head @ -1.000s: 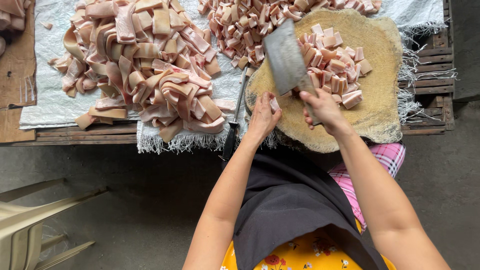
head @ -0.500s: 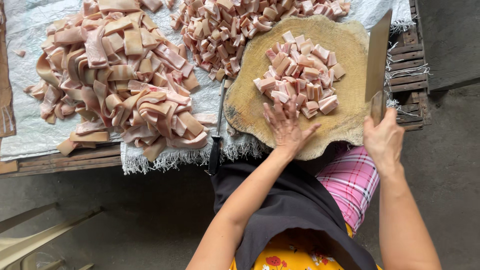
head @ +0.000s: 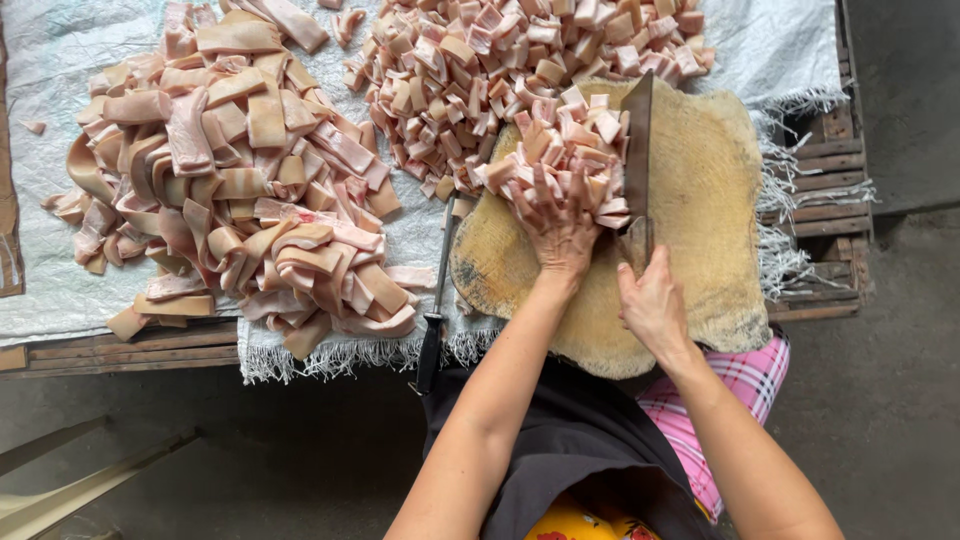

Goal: The person sits on the floor and uses a large cleaver to chop strips of raw pork belly into small cubes on a wooden cutting board. They hold the meat strips with their left hand and slice them with their right hand, moving the finished pieces to a pile on the board.

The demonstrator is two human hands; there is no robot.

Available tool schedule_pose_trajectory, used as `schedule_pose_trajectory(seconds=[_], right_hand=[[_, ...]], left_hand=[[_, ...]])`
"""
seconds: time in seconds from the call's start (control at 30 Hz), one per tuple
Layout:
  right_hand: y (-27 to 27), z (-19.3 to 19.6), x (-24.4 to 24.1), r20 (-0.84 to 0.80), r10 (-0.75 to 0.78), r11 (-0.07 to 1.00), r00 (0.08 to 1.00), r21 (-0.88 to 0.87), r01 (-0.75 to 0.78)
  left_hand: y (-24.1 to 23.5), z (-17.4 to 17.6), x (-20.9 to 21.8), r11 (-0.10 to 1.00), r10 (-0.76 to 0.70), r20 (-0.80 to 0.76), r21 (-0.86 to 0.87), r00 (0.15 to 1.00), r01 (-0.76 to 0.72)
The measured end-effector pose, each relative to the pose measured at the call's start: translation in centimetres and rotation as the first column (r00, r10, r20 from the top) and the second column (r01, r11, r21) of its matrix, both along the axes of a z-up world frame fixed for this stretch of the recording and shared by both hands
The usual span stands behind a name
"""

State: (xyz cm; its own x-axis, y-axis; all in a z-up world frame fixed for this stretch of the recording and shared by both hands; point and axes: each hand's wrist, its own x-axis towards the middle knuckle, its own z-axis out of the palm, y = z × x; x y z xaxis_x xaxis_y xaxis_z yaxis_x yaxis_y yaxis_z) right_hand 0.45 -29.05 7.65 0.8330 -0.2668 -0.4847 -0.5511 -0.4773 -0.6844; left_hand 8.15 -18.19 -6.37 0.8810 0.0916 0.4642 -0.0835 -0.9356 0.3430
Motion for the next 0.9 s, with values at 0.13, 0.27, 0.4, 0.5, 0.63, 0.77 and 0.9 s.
schedule_pose_trajectory(seconds=[0.13,0.27,0.4,0.5,0.63,0.77,0.9], right_hand=[[3.7,-1.7,4.1,0.126,0.115,0.993,0.985,-0.009,-0.115],[6.9,-3.1,8.6,0.108,0.185,0.981,0.977,0.032,-0.189],[9.2,-3.6,11.9,0.195,0.300,0.954,0.934,-0.051,-0.296],[10.3,-3.9,13.9,0.173,0.356,0.933,0.918,-0.119,-0.339],[10.5,-4.2,13.9,0.175,0.409,0.908,0.896,-0.176,-0.380],[10.1,-4.8,14.3,0.172,0.539,0.821,0.825,-0.324,-0.470],[8.8,-4.2,14.8,0.117,0.530,0.837,0.840,-0.231,-0.496]], left_hand=[[4.2,0.0,6.0,0.990,0.077,0.084,-0.124,0.993,-0.067],[8.3,-1.5,12.8,0.972,0.228,0.052,-0.068,0.972,-0.224],[14.0,-2.5,18.3,0.957,0.234,-0.237,-0.114,0.943,-0.266],[16.4,-3.3,21.1,0.964,0.190,-0.421,-0.093,0.887,-0.250],[19.0,-5.8,23.6,0.969,0.165,-0.472,-0.087,0.866,-0.233],[22.8,-8.3,28.3,0.961,0.232,-0.561,0.007,0.794,-0.276],[25.8,-7.9,30.4,0.934,0.311,-0.728,0.355,0.611,-0.053]])
